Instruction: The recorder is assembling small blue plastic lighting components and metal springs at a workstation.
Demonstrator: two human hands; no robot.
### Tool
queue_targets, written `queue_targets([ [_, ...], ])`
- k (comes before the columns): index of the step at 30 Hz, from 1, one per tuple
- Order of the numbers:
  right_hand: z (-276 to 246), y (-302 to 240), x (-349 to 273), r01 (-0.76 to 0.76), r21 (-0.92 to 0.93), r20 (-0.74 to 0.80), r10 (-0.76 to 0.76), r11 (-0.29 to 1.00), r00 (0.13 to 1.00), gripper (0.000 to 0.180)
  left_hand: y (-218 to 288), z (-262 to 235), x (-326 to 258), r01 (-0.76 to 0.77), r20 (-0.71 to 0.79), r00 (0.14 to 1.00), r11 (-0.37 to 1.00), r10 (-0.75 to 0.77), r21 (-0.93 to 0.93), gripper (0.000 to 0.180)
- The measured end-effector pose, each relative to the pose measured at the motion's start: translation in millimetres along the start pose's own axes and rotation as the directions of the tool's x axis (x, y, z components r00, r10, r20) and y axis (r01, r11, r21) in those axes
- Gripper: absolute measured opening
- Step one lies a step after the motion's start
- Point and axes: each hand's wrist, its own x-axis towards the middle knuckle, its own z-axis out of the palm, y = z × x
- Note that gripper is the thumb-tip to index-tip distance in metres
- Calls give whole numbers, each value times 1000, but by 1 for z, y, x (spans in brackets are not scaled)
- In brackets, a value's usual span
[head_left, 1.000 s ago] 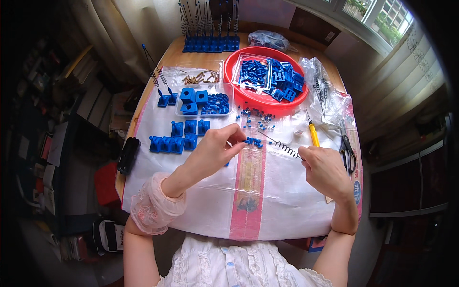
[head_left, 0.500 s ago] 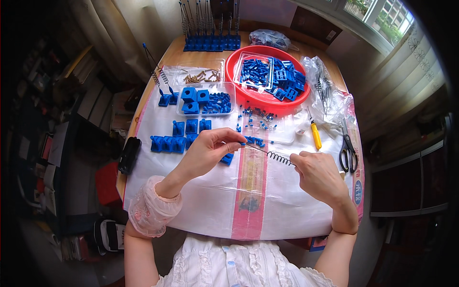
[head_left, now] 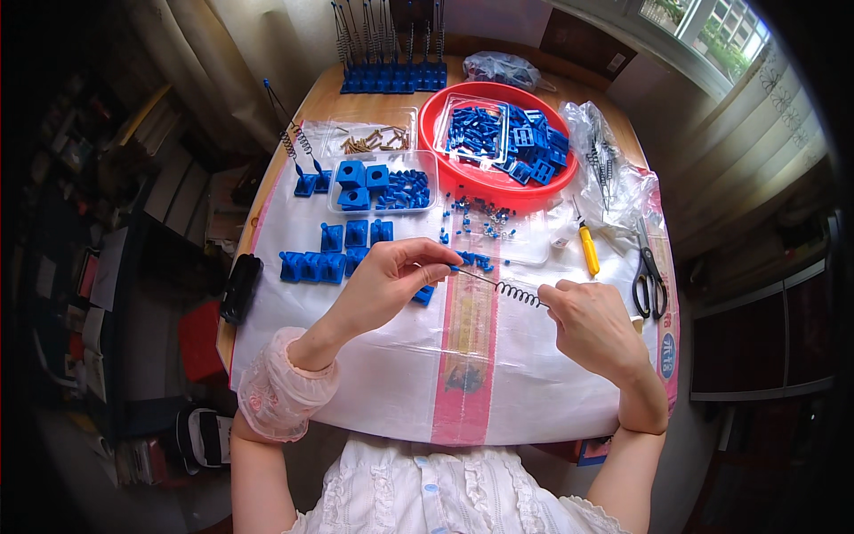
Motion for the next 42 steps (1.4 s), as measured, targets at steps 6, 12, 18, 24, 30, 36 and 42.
queue_targets([
  [6, 3, -6, -1, 11, -38, -7, -11, 999, 1000, 8, 5, 6, -4, -381, 94, 906, 694, 414, 611, 17],
  [12, -3, -6, -6, 16, -32, -37, -17, 999, 999, 12, 16, 3, -5, -313, -28, 913, 743, 407, 591, 16],
  [18, -9, -10, -7, 20, 2, -81, -20, 1000, 997, 14, 9, -4, -5, -118, -63, 989, 969, 135, 217, 19],
  [24, -3, -8, -6, 27, -9, -69, -28, 1000, 997, 12, 3, -2, -6, -59, -27, 998, 995, 61, 75, 18],
  [30, -2, -7, -5, 18, -28, -50, -19, 999, 999, 13, 3, -3, -8, -92, -39, 995, 991, 96, 98, 18],
  [36, 1, -9, -6, 18, -69, -63, -22, 997, 998, 14, 13, 3, -11, -319, 9, 921, 741, 389, 592, 19],
  [42, -1, -11, -6, 36, -79, -70, -42, 996, 997, 16, 13, 6, -12, -333, 2, 911, 730, 413, 596, 18],
])
